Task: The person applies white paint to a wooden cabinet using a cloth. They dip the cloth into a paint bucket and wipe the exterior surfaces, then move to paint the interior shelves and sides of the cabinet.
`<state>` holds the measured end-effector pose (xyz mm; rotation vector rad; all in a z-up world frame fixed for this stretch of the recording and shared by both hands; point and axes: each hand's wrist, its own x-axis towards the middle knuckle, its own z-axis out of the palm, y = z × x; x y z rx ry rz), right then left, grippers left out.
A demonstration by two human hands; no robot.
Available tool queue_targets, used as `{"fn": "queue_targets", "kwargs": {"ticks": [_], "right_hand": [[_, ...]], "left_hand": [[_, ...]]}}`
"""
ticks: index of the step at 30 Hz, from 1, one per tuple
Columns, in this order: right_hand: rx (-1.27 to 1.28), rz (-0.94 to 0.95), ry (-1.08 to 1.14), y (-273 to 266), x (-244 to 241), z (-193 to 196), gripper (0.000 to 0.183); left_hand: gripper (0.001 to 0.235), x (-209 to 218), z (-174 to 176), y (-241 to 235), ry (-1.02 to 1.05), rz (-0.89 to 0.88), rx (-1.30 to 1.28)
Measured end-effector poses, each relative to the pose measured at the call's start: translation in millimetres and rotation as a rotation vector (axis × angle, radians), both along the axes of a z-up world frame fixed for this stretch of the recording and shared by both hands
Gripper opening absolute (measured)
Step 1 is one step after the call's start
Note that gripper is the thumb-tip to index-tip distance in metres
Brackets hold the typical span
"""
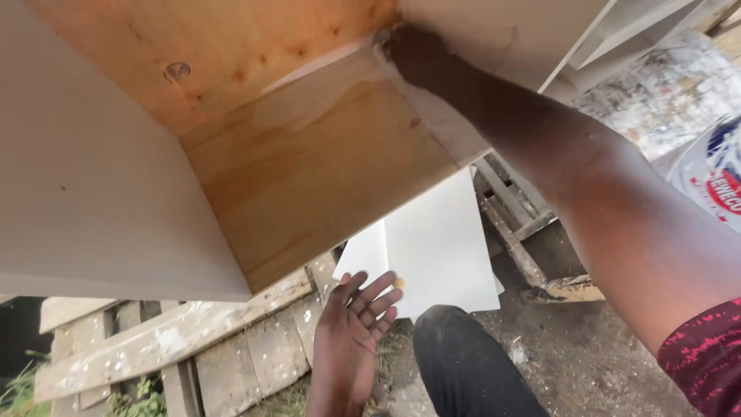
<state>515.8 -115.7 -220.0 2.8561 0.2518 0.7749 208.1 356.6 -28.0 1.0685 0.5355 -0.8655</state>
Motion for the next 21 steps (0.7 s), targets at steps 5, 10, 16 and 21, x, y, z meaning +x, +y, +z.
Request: {"fn": "queue_targets", "kwargs": {"ticks": [5, 10, 16, 21], "right_hand": [[0.046, -0.479, 0.450, 78, -74, 84, 0.043], [-0.244, -0.255, -0.091, 96, -228, 61, 0.033], [0.167, -0.476, 0.569, 144, -278, 136, 0.035], [0.117, -0.511, 0.301, 79, -142, 93, 0.031]], "left_hand": [[0.064, 19, -31, -18, -0.071, 0.172, -0.026], [0.041, 34, -12, -23, 0.021, 0.413, -0.079], [0.043, 34, -1, -19, 0.020, 0.440, -0.119], [0.043, 35, -13, -19, 0.074, 0.510, -0.158]]}}
